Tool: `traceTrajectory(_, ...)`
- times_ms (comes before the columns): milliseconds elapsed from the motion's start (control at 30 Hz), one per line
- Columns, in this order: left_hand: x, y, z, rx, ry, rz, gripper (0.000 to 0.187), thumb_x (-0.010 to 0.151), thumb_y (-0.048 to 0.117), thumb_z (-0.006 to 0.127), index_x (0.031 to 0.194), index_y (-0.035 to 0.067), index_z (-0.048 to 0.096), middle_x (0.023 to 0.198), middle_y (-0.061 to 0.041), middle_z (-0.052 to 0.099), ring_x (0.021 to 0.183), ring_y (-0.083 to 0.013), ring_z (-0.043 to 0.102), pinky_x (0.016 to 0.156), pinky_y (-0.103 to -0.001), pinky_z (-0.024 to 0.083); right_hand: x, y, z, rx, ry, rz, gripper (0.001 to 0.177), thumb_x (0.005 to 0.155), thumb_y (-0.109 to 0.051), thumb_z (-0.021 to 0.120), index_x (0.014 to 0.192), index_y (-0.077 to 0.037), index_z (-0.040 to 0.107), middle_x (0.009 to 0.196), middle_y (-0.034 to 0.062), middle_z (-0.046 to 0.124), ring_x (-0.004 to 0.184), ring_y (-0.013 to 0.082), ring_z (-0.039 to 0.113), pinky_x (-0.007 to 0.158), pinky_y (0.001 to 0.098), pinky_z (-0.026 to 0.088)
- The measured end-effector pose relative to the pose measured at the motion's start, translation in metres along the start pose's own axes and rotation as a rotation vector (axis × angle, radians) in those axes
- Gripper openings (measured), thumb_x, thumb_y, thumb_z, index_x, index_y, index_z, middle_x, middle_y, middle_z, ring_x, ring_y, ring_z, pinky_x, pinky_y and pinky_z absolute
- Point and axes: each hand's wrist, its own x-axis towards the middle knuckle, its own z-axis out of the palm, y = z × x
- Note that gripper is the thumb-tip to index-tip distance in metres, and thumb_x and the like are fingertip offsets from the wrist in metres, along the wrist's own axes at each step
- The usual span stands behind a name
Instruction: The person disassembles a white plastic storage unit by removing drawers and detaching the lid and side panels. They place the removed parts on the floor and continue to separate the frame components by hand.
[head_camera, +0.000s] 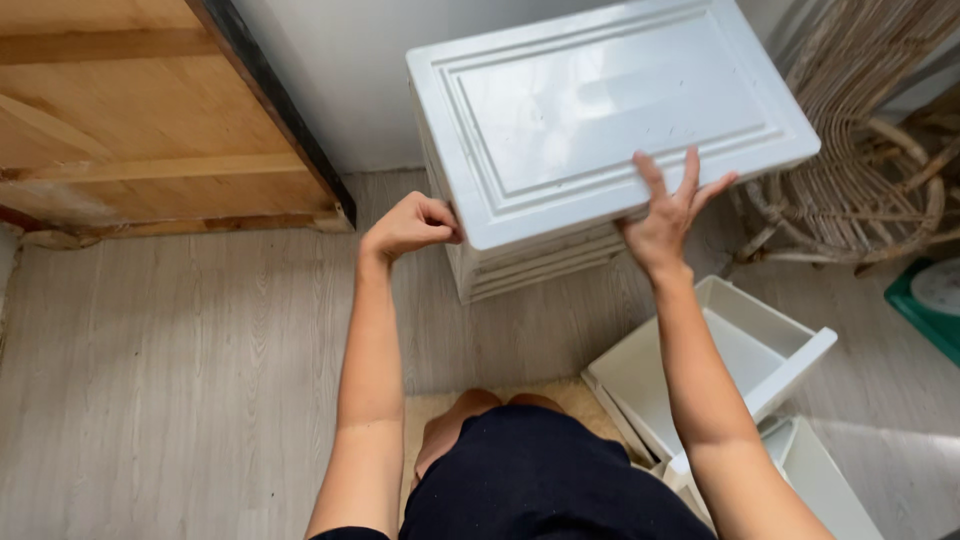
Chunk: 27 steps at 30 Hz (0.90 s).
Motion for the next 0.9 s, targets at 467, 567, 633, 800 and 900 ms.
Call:
traceTrajectory(467, 0.022, 0.002, 0.183, 0.122, -0.178, 0.450, 0.048, 0.085, 0.002, 0.065, 0.132, 0.010, 0.068, 0.126, -0.011, 0.075, 0.114, -0.0238, 0.074, 0.105, -0.035, 0.057, 0.078, 0.009, -0.092, -0.375, -0.463, -0.036, 0.087, 0.077, 0.010, 0.065, 0.153, -0.032, 0.053, 0.167, 0.0220, 0.031, 0.147, 0.0506, 0.023, 0.117, 0.0609, 0.025)
traceTrajectory(567, 0.027, 0.010, 0.229, 0.276, -0.160, 0.642, 0.069, 0.084, -0.001, 0.061, 0.150, 0.012, 0.049, 0.147, -0.013, 0.059, 0.130, -0.0290, 0.062, 0.114, -0.036, 0.050, 0.073, -0.042, -0.098, -0.251, -0.498, -0.082, 0.071, 0.087, 0.006, 0.062, 0.150, -0.025, 0.054, 0.163, 0.0197, 0.039, 0.145, 0.0425, 0.038, 0.119, 0.0499, 0.034)
traceTrajectory(633, 0.027, 0.013, 0.249, 0.352, -0.165, 0.628, 0.081, 0.079, -0.004, 0.059, 0.158, 0.008, 0.041, 0.150, -0.017, 0.053, 0.133, -0.0339, 0.058, 0.114, -0.038, 0.046, 0.053, -0.084, -0.076, -0.056, -0.473, -0.264, 0.064, 0.090, -0.009, 0.068, 0.152, -0.019, 0.051, 0.156, 0.0176, 0.047, 0.142, 0.0370, 0.046, 0.119, 0.0466, 0.037)
traceTrajectory(800, 0.021, -0.006, 0.210, 0.114, -0.409, 0.326, 0.058, 0.081, 0.007, 0.068, 0.138, 0.013, 0.061, 0.138, -0.010, 0.064, 0.116, -0.0253, 0.064, 0.110, -0.037, 0.044, 0.024, -0.162, -0.014, -0.199, -0.309, -0.654, 0.090, 0.067, -0.041, 0.089, 0.142, -0.005, 0.054, 0.139, 0.0268, 0.053, 0.127, 0.0452, 0.050, 0.103, 0.0500, 0.044)
traceTrajectory(900, 0.001, -0.035, 0.146, -0.237, -0.121, 0.225, 0.031, 0.081, -0.002, 0.057, 0.101, 0.005, 0.080, 0.101, -0.011, 0.080, 0.095, -0.0182, 0.076, 0.090, -0.031, 0.061, 0.023, -0.176, -0.003, -0.206, -0.372, -0.608, 0.090, 0.065, -0.034, 0.091, 0.141, -0.004, 0.054, 0.132, 0.0268, 0.055, 0.110, 0.0413, 0.054, 0.087, 0.0477, 0.047)
